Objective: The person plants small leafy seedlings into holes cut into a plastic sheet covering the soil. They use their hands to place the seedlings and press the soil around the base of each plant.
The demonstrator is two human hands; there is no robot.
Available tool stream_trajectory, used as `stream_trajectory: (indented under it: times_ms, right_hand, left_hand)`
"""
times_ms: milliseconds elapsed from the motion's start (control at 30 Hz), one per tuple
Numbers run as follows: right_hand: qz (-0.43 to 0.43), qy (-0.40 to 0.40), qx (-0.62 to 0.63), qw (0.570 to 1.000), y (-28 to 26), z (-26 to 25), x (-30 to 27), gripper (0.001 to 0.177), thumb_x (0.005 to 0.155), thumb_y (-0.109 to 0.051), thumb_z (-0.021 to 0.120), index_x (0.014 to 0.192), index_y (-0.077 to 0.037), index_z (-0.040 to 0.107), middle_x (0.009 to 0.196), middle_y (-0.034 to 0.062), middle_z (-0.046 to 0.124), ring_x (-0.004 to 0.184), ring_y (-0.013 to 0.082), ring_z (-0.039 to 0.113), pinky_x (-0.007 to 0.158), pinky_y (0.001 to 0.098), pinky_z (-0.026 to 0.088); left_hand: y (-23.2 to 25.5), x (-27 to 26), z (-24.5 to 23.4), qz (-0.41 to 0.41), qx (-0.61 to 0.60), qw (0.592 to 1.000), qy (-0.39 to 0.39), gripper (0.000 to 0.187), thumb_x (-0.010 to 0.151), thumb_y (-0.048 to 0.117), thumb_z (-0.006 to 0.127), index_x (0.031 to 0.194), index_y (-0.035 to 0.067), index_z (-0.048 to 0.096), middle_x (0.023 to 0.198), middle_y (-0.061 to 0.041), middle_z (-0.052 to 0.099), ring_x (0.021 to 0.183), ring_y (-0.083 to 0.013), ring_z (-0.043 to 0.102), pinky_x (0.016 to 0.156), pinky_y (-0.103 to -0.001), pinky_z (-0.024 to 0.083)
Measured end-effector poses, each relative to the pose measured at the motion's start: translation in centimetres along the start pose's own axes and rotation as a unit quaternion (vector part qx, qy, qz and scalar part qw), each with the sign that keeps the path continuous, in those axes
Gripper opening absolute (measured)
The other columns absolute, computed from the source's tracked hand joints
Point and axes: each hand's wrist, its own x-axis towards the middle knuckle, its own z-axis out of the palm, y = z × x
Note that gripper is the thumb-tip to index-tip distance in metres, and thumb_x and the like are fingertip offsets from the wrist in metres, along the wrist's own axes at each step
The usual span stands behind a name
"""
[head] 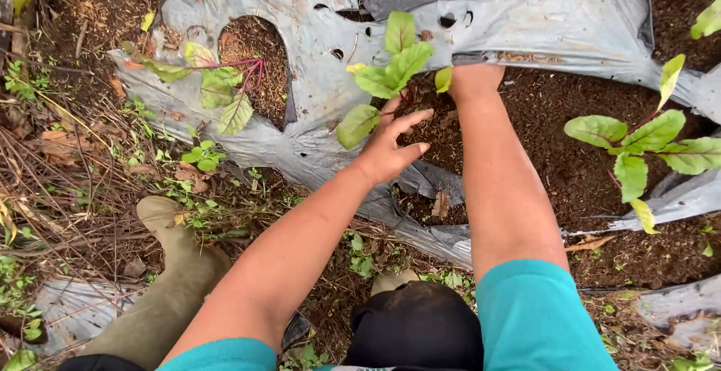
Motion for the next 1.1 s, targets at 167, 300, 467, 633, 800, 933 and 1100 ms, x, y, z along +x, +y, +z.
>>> stream_trajectory:
  times_ms: [167, 300, 467, 633, 800, 933, 1100]
  right_hand:
    - [-0.023, -0.013, 0.000, 1.000, -0.7, -2.9, 2.5, 0.051, 0.099, -0.041, 0.068, 0.124, 0.003, 0.061, 0.117, 0.0294, 0.056, 0.119, 0.0509, 0.051, 0.105, 0.0639, 0.033]
    - [-0.044, -0.031, 0.010, 0.998, -1.8, -3.2, 3.1, 0.048, 0.098, -0.043, 0.066, 0.119, 0.000, 0.064, 0.110, 0.0269, 0.059, 0.115, 0.0489, 0.054, 0.103, 0.0626, 0.036]
    - [-0.041, -0.077, 0.040, 0.995, -3.5, 0.2, 1.6, 0.046, 0.097, -0.046, 0.065, 0.112, -0.003, 0.067, 0.102, 0.0238, 0.062, 0.109, 0.0463, 0.058, 0.102, 0.0610, 0.040]
    - [-0.057, -0.110, 0.062, 0.990, -5.9, 0.2, 2.8, 0.045, 0.095, -0.050, 0.063, 0.105, -0.007, 0.071, 0.094, 0.0207, 0.066, 0.104, 0.0437, 0.062, 0.100, 0.0594, 0.043]
    - [-0.071, -0.136, 0.079, 0.985, -7.4, -0.9, 3.5, 0.045, 0.093, -0.053, 0.062, 0.099, -0.010, 0.074, 0.086, 0.0176, 0.069, 0.099, 0.0411, 0.066, 0.098, 0.0578, 0.046]
    - [-0.081, -0.143, 0.094, 0.982, -7.4, -0.9, 4.6, 0.045, 0.092, -0.055, 0.060, 0.093, -0.013, 0.077, 0.080, 0.0151, 0.072, 0.095, 0.0390, 0.069, 0.097, 0.0565, 0.049]
    - [-0.118, -0.079, 0.037, 0.989, -8.4, -3.3, 5.9, 0.044, 0.094, -0.056, 0.056, 0.076, -0.022, 0.077, 0.062, 0.0094, 0.067, 0.073, 0.0287, 0.071, 0.078, 0.0421, 0.055]
  left_hand:
    - [-8.4, 1.8, 1.0, 0.116, 0.076, 0.990, 0.031, 0.054, 0.091, 0.032, 0.078, 0.142, 0.026, 0.061, 0.155, -0.027, 0.035, 0.130, -0.0477, 0.055, 0.101, -0.056, 0.056]
    - [-14.1, 1.2, 1.9, 0.219, 0.314, 0.921, 0.066, 0.060, 0.086, 0.047, 0.076, 0.139, 0.025, 0.058, 0.153, -0.014, 0.048, 0.137, -0.0354, 0.051, 0.115, -0.048, 0.048]
    - [-7.2, -1.1, 0.5, 0.227, 0.157, 0.961, -0.009, 0.058, 0.094, 0.025, 0.071, 0.147, 0.014, 0.051, 0.156, -0.024, 0.040, 0.141, -0.0497, 0.039, 0.118, -0.060, 0.039]
    - [-3.2, -1.2, -1.2, 0.188, 0.270, 0.944, -0.024, 0.046, 0.090, 0.036, 0.069, 0.128, 0.011, 0.062, 0.134, -0.028, 0.060, 0.130, -0.0445, 0.052, 0.116, -0.056, 0.039]
    - [-5.4, 0.0, -0.5, 0.138, 0.317, 0.938, -0.027, 0.058, 0.086, 0.047, 0.076, 0.131, 0.013, 0.063, 0.136, -0.018, 0.065, 0.136, -0.0346, 0.055, 0.121, -0.049, 0.037]
    - [-8.0, -0.3, 0.1, 0.105, 0.293, 0.950, -0.037, 0.069, 0.092, 0.053, 0.067, 0.147, 0.014, 0.053, 0.151, -0.014, 0.054, 0.146, -0.0329, 0.043, 0.128, -0.046, 0.025]
    - [-2.7, -1.7, -0.9, 0.020, 0.060, 0.997, -0.049, 0.080, 0.098, 0.037, 0.064, 0.156, 0.005, 0.019, 0.161, -0.023, 0.033, 0.151, -0.0323, 0.029, 0.131, -0.044, 0.007]
